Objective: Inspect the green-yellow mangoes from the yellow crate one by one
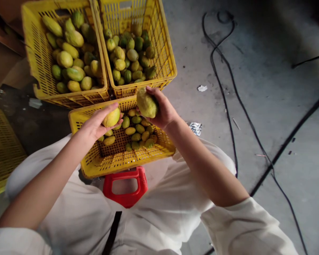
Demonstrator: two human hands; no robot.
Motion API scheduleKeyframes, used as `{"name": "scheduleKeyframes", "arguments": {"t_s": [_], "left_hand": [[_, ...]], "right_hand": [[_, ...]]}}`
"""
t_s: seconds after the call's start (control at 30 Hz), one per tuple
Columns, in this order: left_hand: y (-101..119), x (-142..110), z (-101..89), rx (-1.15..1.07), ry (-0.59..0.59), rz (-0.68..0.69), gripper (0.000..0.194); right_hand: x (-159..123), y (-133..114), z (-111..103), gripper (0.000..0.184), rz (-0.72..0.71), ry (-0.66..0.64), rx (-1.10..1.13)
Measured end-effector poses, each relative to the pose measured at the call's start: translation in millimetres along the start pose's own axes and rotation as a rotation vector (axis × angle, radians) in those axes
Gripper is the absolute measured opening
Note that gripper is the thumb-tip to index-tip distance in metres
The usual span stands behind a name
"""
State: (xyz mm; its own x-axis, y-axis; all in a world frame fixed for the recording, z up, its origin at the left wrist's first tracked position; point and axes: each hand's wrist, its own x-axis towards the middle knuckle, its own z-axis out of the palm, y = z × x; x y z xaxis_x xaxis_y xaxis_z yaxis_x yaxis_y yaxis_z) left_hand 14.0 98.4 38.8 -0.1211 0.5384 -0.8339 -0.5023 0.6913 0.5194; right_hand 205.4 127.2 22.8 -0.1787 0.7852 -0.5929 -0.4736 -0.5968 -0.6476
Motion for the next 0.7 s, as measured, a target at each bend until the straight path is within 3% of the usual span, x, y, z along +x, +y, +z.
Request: {"name": "scheduleKeyframes", "arguments": {"t_s": [0.17, 0.43, 0.7], "left_hand": [[-2, -7, 1.3, 0.004, -0.024, 0.092, 0.026], [1, 7, -6.0, -0.002, 0.088, 0.164, 0.030], [1, 4, -2.7, -0.013, 0.001, 0.141, 0.027]], "right_hand": [[-7, -3, 6, 0.037, 0.030, 0.020, 0.020], [-3, 4, 6, 0.052, 0.055, 0.045, 0.043], [-4, -1, 3, 0.035, 0.087, 0.064, -0.005]]}}
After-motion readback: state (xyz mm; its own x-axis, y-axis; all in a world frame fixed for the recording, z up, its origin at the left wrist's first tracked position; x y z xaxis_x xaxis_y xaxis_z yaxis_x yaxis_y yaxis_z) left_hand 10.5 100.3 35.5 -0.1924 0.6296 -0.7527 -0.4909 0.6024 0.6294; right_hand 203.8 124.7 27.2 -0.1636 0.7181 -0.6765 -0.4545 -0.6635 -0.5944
